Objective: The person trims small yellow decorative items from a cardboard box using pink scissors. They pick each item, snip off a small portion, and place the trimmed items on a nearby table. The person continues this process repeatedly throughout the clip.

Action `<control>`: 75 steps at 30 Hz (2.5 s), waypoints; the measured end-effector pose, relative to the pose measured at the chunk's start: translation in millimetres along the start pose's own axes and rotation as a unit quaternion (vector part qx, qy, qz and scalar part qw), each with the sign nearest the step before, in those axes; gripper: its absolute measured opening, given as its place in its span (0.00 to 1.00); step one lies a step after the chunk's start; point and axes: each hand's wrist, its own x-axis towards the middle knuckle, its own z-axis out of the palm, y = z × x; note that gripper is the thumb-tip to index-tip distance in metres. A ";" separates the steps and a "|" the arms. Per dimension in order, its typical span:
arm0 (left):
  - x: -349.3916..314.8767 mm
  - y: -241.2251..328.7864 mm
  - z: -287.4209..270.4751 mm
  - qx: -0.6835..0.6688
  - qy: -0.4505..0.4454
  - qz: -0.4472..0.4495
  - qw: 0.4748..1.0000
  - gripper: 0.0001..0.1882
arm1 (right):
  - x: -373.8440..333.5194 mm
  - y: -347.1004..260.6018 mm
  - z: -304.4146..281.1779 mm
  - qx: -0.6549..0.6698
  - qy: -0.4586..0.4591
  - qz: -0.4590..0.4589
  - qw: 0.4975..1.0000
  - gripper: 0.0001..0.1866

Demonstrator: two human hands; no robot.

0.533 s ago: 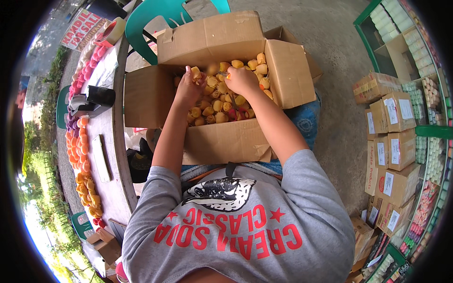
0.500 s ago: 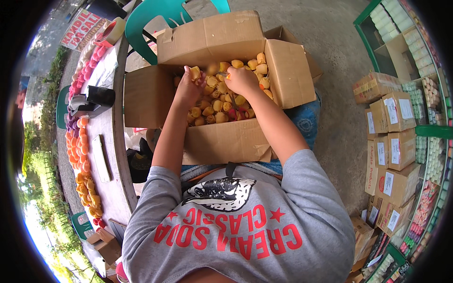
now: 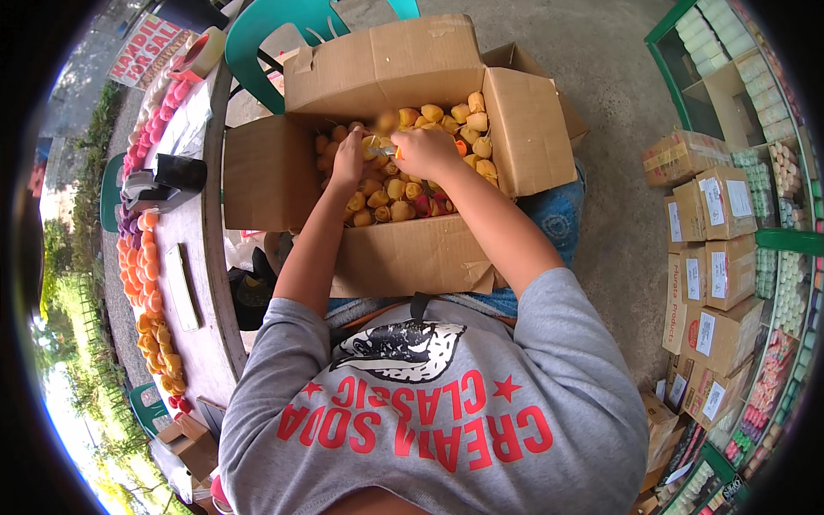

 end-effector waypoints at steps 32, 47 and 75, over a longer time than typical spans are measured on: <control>-12.1 31.2 1.6 0.023 0.030 -0.002 0.999 0.22 | 3.7 -9.1 -1.5 -0.069 -0.021 0.052 0.996 0.06; 8.0 1.0 -4.5 -0.106 0.065 -0.071 0.990 0.21 | 7.2 -7.3 -1.9 0.002 0.026 0.062 0.998 0.07; 2.6 13.8 0.2 -0.212 0.034 -0.125 0.969 0.18 | 10.8 -6.6 -12.1 -0.039 -0.037 0.180 0.982 0.08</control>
